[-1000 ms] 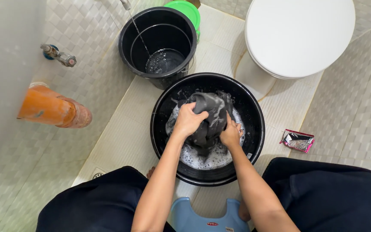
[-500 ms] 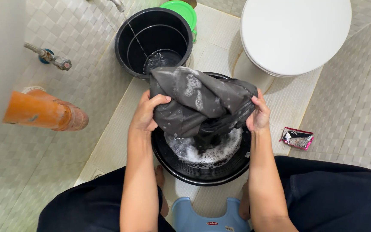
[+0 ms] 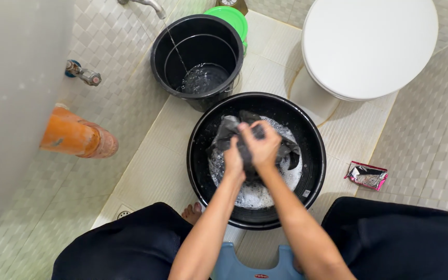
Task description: The person hand washes a dark garment in a black bucket filled with soapy water, repeatedly scrubbing and wringing the fabric. They then rinse the garment by pouring clean water over it from a green bucket using a blue scoop.
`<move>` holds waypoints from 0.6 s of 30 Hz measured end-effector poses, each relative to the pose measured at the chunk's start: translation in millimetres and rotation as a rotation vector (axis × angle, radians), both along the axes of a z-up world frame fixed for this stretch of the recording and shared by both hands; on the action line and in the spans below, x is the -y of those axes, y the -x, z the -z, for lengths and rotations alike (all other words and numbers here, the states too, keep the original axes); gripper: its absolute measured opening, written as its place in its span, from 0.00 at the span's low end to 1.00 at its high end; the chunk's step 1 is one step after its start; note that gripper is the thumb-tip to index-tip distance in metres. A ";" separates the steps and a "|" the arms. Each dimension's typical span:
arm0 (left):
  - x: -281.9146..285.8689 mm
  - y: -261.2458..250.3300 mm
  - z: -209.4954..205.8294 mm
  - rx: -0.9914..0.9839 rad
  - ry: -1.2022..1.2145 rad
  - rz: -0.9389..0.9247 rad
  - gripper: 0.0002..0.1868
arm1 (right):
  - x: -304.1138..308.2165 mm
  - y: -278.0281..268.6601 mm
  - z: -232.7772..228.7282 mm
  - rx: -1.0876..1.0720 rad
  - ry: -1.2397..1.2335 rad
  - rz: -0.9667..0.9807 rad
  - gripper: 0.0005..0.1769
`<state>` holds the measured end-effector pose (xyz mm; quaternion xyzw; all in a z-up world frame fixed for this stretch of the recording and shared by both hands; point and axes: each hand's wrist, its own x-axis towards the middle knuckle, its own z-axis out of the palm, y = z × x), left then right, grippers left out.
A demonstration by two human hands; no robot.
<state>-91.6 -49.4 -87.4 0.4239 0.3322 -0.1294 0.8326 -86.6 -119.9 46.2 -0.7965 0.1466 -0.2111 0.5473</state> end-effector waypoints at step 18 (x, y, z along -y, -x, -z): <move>-12.1 -22.8 -93.0 0.114 -0.128 0.276 0.24 | 75.0 -31.3 66.6 -0.311 0.202 -0.014 0.33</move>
